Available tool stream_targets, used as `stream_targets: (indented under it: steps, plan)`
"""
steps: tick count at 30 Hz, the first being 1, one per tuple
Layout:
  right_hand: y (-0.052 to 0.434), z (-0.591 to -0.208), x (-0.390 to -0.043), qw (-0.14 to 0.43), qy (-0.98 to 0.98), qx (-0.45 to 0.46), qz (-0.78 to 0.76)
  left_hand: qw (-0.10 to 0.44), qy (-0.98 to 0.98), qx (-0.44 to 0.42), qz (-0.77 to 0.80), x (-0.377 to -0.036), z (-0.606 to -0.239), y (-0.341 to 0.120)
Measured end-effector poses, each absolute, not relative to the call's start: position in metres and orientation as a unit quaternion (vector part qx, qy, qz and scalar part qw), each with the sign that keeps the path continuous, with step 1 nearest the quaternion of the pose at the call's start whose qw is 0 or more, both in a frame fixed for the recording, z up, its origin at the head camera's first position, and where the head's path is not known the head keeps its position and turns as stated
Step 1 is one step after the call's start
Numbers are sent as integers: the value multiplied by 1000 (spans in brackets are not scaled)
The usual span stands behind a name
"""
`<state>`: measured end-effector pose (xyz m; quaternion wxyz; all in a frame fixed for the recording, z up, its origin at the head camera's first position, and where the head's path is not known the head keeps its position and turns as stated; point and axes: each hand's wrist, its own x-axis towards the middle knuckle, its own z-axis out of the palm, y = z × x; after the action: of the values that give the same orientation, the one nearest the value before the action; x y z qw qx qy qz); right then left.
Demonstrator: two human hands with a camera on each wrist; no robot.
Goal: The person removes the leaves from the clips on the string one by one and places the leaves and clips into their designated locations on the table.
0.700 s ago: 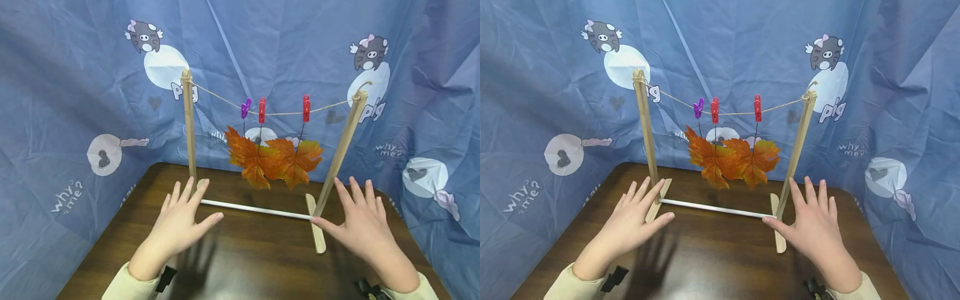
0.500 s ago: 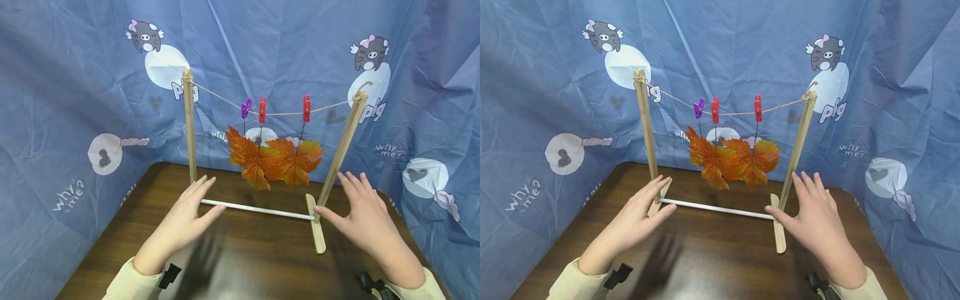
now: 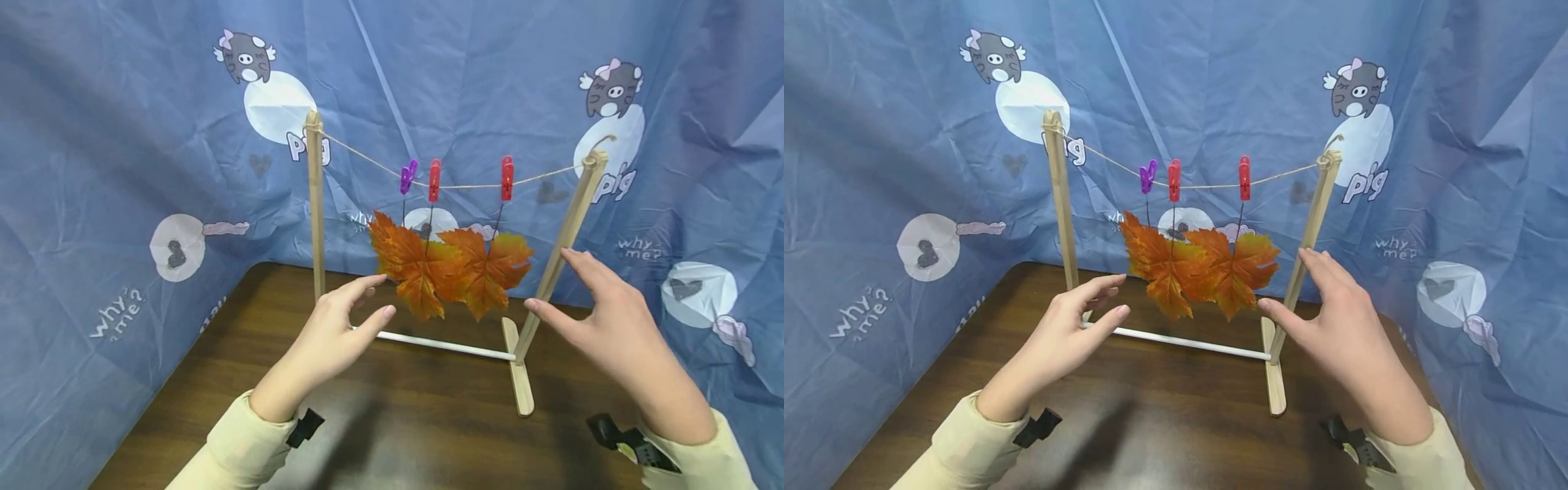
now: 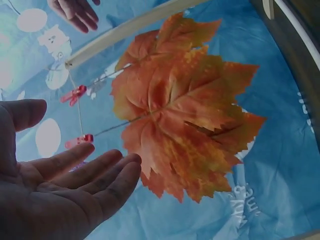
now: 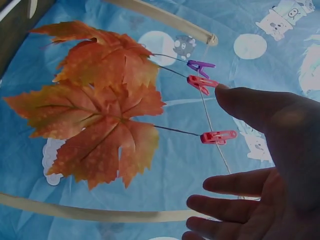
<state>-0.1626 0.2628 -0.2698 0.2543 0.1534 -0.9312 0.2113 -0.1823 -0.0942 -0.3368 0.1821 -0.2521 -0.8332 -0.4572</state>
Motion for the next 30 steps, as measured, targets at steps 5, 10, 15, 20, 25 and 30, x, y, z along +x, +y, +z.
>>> stream_targets:
  steps: [5,10,15,20,25,30]
  plan:
    - [259,-269,-164,251,-930,169,210,208,-834,-282,-425,-185,-333,-87]
    - [258,-268,-163,245,-933,172,200,227,-830,-298,-412,-186,-331,-83]
    - [256,-260,-166,261,-927,179,200,218,-826,-274,-441,-187,-323,-73]
    - [253,-245,-170,291,-915,190,204,200,-795,-280,-500,-193,-310,-56]
    - [252,-230,-177,320,-905,191,206,192,-764,-308,-534,-204,-300,-36]
    - [249,-214,-182,314,-904,175,229,174,-746,-317,-560,-216,-293,-22]
